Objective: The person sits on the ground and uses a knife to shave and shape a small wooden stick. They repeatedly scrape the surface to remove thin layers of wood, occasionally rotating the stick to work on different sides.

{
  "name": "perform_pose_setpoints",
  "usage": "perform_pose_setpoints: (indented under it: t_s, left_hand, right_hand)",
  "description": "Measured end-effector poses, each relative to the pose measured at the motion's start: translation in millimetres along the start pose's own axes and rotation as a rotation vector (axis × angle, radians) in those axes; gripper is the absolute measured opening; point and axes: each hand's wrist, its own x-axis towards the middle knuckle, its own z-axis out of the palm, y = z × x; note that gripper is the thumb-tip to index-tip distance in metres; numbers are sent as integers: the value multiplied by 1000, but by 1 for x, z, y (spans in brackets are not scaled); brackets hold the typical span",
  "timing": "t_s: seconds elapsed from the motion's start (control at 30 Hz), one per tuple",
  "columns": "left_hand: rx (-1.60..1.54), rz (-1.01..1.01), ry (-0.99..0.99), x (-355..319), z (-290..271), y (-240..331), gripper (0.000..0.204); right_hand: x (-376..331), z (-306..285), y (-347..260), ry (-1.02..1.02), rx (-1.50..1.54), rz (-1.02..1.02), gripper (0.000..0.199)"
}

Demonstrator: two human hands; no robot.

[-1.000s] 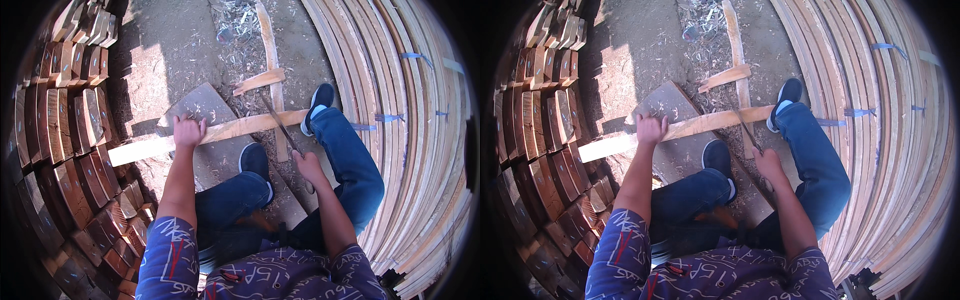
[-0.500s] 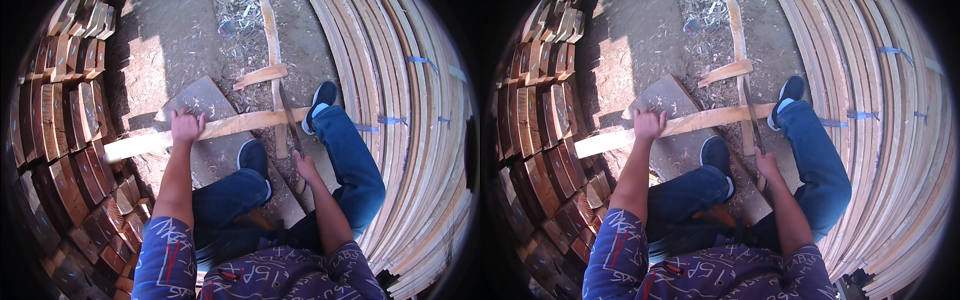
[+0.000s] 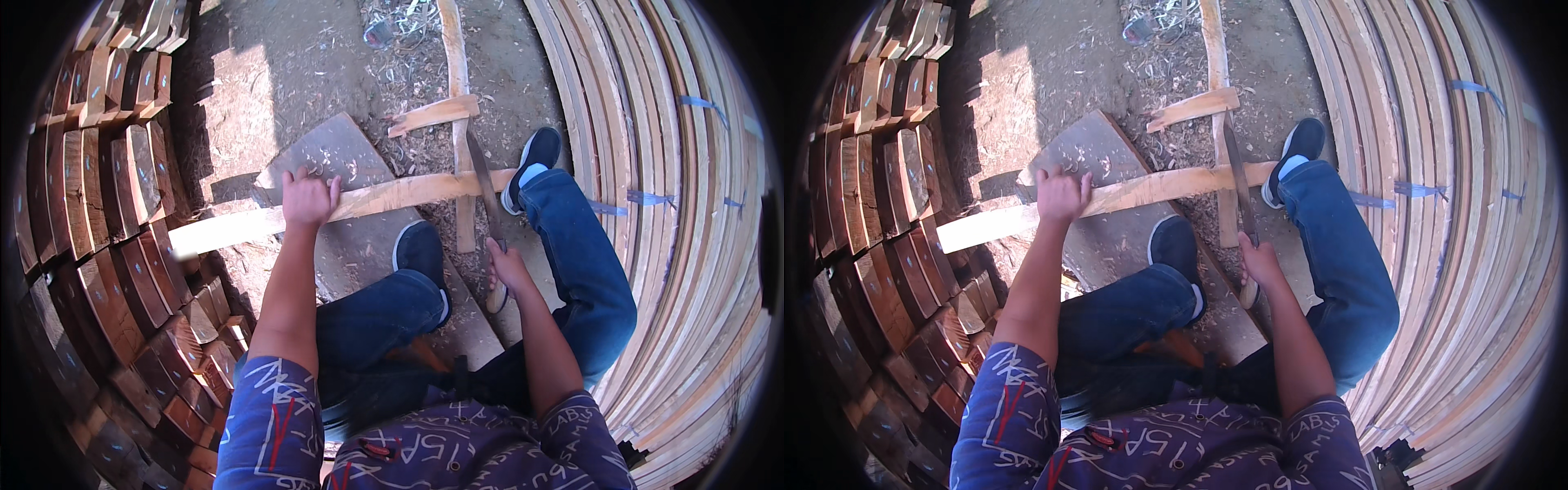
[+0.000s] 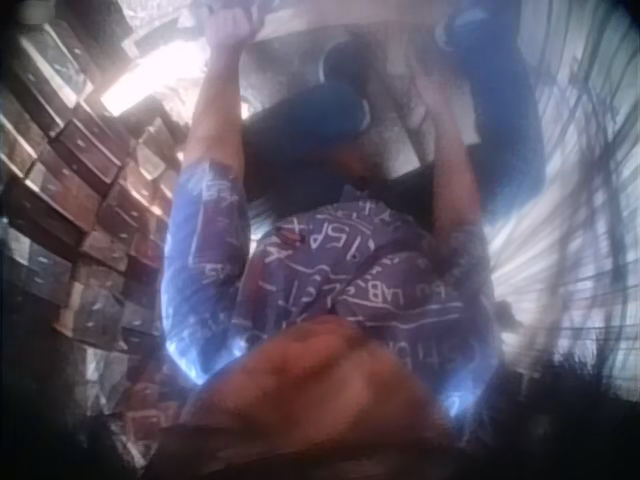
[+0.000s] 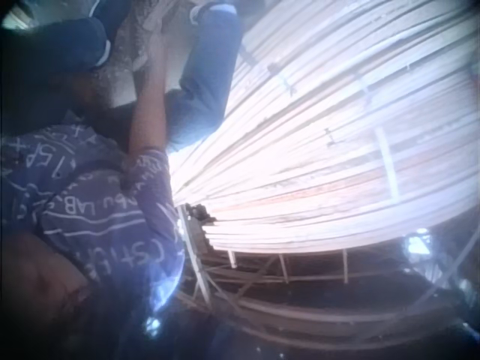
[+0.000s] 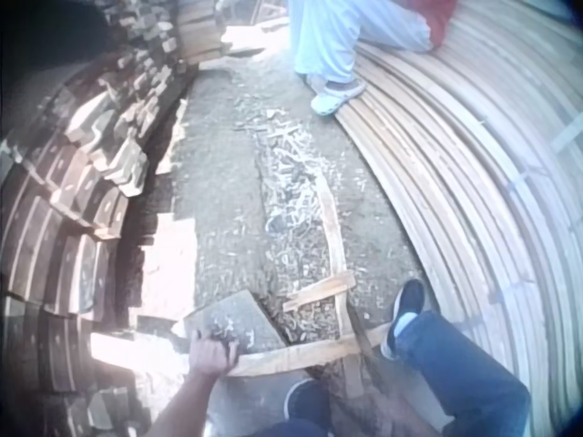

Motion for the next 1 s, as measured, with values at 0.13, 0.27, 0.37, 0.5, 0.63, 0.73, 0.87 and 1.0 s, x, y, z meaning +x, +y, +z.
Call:
perform_pose_setpoints:
  t_s: [0.13,0.27,0.37,0.5,0.63,0.73,0.87,1.0]
  left_hand:
    - [31,-27,-27,-3,-6,-1,57]
    - [11,-12,30,-3,0,-1,57]
    - [-16,10,42,0,-2,2,57]
    - [9,4,53,1,1,0,56]
    - [-1,-22,-6,-11,4,-1,56]
    - [19,-13,32,1,2,-2,56]
    - [15,-3,-10,-3,1,1,59]
    - [18,-19,-31,1,7,-1,62]
  right_hand:
    - [-36,-17,-81,23,19,-74,50]
    - [-50,-23,-120,77,256,-506,51]
    - [-12,6,-57,120,364,-530,50]
    - [2,-4,4,-44,-22,122,51]
    - [-36,-13,-75,-29,19,-13,52]
    - [-35,-22,-94,-31,348,-304,54]
    - [5,9,-20,72,384,-364,56]
    - [23,-4,9,-26,52,54,55]
